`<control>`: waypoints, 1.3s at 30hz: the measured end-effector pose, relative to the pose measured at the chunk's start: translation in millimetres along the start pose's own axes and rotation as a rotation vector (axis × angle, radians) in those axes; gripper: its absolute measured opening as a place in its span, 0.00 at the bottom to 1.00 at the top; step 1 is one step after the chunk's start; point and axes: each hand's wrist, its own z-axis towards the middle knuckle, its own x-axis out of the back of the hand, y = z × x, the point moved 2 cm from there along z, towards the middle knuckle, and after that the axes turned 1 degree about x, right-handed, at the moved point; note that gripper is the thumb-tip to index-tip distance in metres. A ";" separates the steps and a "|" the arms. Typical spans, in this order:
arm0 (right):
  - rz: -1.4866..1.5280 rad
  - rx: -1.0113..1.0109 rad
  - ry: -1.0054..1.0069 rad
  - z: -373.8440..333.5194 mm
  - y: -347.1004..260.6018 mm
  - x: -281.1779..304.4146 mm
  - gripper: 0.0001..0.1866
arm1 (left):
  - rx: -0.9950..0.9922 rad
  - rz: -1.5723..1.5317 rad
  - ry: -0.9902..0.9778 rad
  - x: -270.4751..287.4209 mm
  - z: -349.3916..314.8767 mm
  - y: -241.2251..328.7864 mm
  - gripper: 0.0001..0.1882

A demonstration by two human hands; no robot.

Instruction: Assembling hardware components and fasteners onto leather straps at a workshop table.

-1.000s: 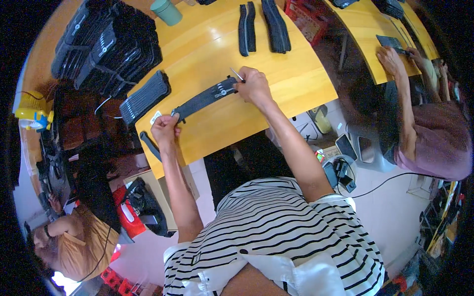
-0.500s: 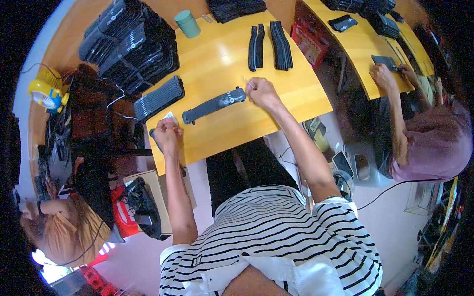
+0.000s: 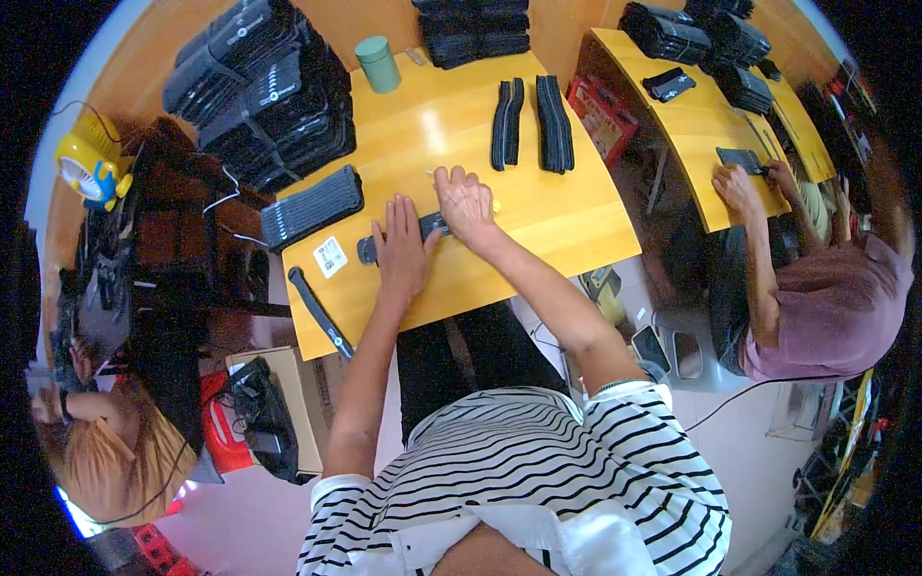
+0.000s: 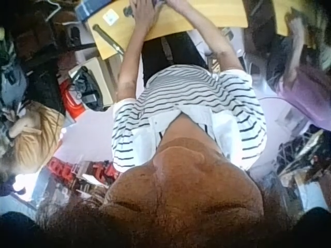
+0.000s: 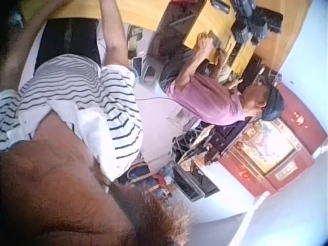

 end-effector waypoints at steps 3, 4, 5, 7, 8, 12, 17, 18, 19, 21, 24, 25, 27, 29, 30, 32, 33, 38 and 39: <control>-0.058 0.010 -0.028 -1.6 2.5 -1.5 0.04 | -0.005 0.004 0.015 3.1 -2.0 -1.5 0.36; -0.088 0.005 -0.045 0.2 2.2 -0.9 0.03 | 0.004 0.003 0.001 3.5 -1.6 -2.8 0.36; -0.080 0.006 -0.060 1.1 2.1 -0.8 0.03 | -0.005 -0.054 -0.006 2.9 0.5 -4.3 0.36; -0.107 0.011 -0.046 2.1 3.4 2.9 0.03 | -0.008 -0.111 -0.022 1.4 1.0 -7.2 0.36; -0.102 0.007 -0.049 2.6 1.0 5.7 0.03 | -0.002 -0.114 -0.032 0.8 0.8 -8.2 0.36; -0.099 -0.005 -0.067 1.6 0.4 6.5 0.02 | 0.042 -0.118 -0.026 9.3 -4.7 -11.2 0.37; -0.067 0.020 -0.025 2.3 -2.8 6.7 0.03 | 0.130 -0.046 0.002 14.9 -17.4 -22.0 0.37; -0.062 0.021 -0.017 1.4 -4.5 3.6 0.03 | 0.162 -0.014 0.025 17.1 -21.4 -25.3 0.38; -0.061 0.017 -0.012 1.3 -3.5 1.6 0.03 | 0.155 -0.007 0.034 22.6 -23.8 -25.0 0.38; -0.051 0.015 0.008 3.4 -1.2 -0.8 0.03 | 0.359 -0.040 0.108 38.5 -37.6 -32.3 0.36; -0.010 -0.025 -0.001 -0.2 5.5 6.6 0.03 | 0.291 -0.103 0.351 78.0 -75.9 -56.6 0.32; 0.036 -0.058 -0.026 0.5 8.4 6.5 0.04 | 0.360 -0.202 0.405 85.1 -88.1 -66.8 0.31; 0.084 -0.084 -0.041 5.7 12.7 13.5 0.05 | 0.695 -0.151 0.305 103.3 -111.4 -74.6 0.30; 0.321 -0.210 -0.166 11.0 17.7 25.4 0.08 | 0.771 -0.093 0.179 109.1 -122.4 -71.8 0.28; 0.314 -0.203 -0.158 11.0 22.1 34.4 0.08 | 0.841 -0.035 0.033 108.3 -125.2 -70.9 0.27; 0.444 -0.276 0.026 4.5 33.0 60.2 0.10 | 0.806 -0.063 0.060 94.4 -128.3 -82.1 0.25; 0.437 -0.269 0.028 -2.5 37.0 73.2 0.10 | 0.775 -0.082 0.070 84.6 -130.7 -87.8 0.24; 0.608 -0.463 -0.093 -82.5 43.0 127.5 0.12 | 0.811 -0.257 0.144 84.8 -134.7 -93.8 0.18; 0.647 -0.498 -0.154 -102.2 38.8 128.7 0.13 | 0.869 -0.663 0.164 81.6 -140.2 -92.2 0.16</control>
